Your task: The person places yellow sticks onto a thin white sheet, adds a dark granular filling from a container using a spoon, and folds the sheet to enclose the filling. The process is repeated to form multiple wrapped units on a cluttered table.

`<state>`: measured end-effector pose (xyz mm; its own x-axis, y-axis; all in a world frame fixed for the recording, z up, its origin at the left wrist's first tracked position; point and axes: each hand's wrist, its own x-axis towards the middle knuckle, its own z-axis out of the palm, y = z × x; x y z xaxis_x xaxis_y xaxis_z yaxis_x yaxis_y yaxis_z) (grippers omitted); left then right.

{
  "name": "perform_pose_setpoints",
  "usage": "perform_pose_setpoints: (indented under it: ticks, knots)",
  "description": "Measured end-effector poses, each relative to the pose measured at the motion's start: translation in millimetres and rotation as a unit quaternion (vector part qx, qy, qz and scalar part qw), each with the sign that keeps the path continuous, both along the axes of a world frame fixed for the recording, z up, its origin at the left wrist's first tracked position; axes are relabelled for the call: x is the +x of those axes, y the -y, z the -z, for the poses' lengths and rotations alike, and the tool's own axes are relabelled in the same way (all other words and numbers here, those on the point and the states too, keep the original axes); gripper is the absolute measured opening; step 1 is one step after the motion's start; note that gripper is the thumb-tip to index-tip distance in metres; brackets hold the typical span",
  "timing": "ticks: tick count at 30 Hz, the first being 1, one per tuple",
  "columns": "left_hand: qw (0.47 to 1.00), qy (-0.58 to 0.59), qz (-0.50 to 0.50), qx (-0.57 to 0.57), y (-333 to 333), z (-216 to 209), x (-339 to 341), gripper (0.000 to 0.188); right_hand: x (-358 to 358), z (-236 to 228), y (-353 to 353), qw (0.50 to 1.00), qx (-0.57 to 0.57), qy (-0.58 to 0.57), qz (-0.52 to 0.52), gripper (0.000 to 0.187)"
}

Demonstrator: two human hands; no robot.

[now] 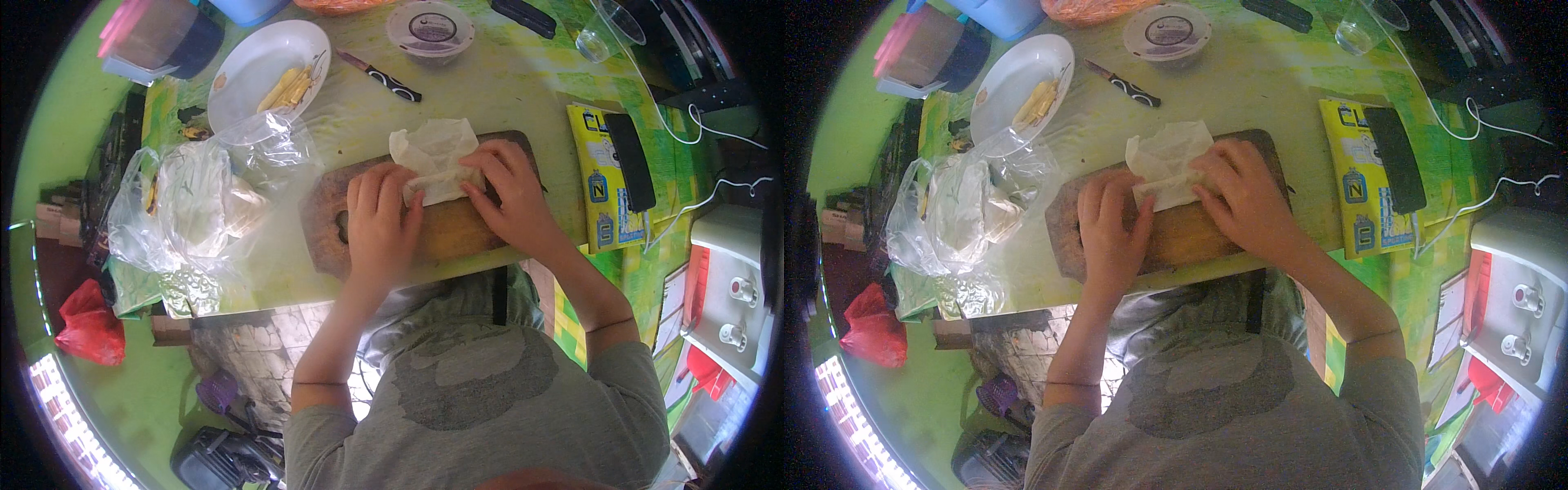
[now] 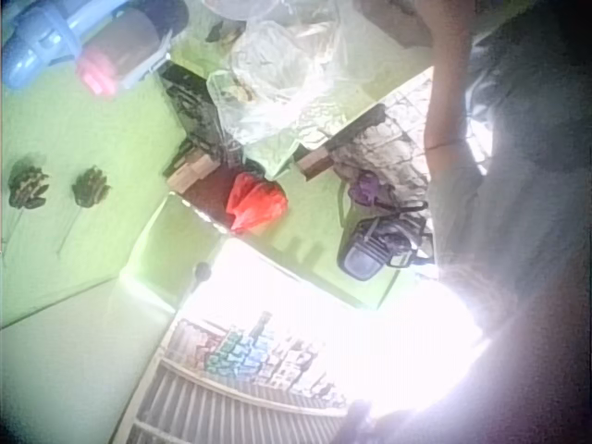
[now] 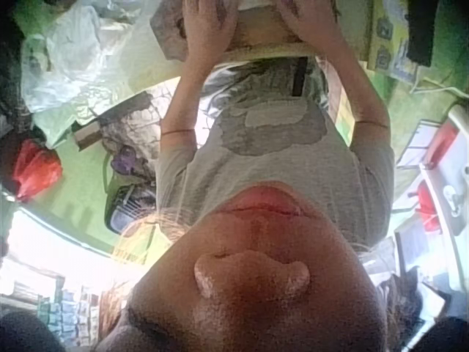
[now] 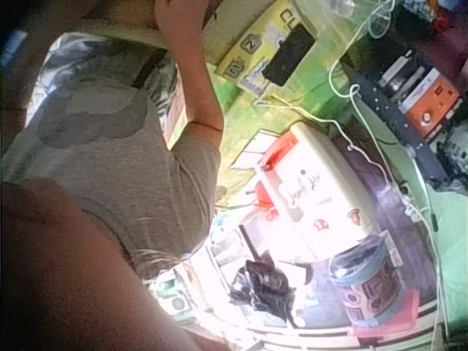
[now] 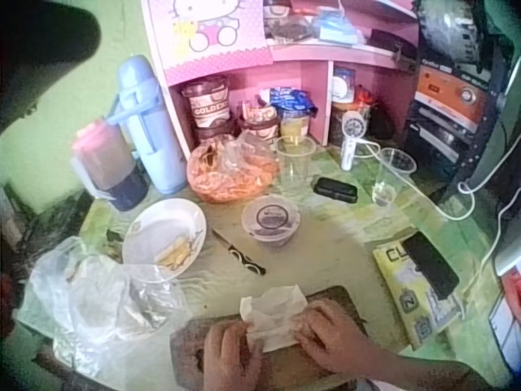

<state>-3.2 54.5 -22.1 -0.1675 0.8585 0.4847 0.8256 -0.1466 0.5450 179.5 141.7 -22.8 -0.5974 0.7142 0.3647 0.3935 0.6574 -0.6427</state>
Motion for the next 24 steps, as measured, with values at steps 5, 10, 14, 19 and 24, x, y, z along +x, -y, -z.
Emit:
perform_pose_setpoints:
  ticks: [5, 10, 14, 19, 24]
  knots:
    - [0.997, -0.036, 0.075, 0.003, 0.8, 5.3, -7.6, 0.023, 8.1, 6.1, -8.5, 0.993, 0.089, 0.051, -0.066, 0.025]
    - [0.996, -0.024, 0.08, -0.036, 6.0, 1.5, -9.9, 0.024, 12.1, -3.1, -6.4, 0.984, 0.119, 0.101, -0.083, 0.027]
    - [0.996, -0.045, 0.078, -0.028, 7.0, -0.3, -10.9, 0.027, 14.5, -3.3, -5.6, 0.983, 0.123, 0.115, -0.075, 0.028]
    - [0.995, -0.029, 0.091, -0.035, 8.0, 3.6, -15.4, 0.029, 17.3, -0.8, -10.4, 0.985, 0.107, 0.094, -0.096, 0.033]
    - [0.994, -0.012, 0.097, -0.043, 5.3, 3.0, -15.6, 0.03, 16.5, -8.1, -13.7, 0.98, 0.126, 0.11, -0.11, 0.032]
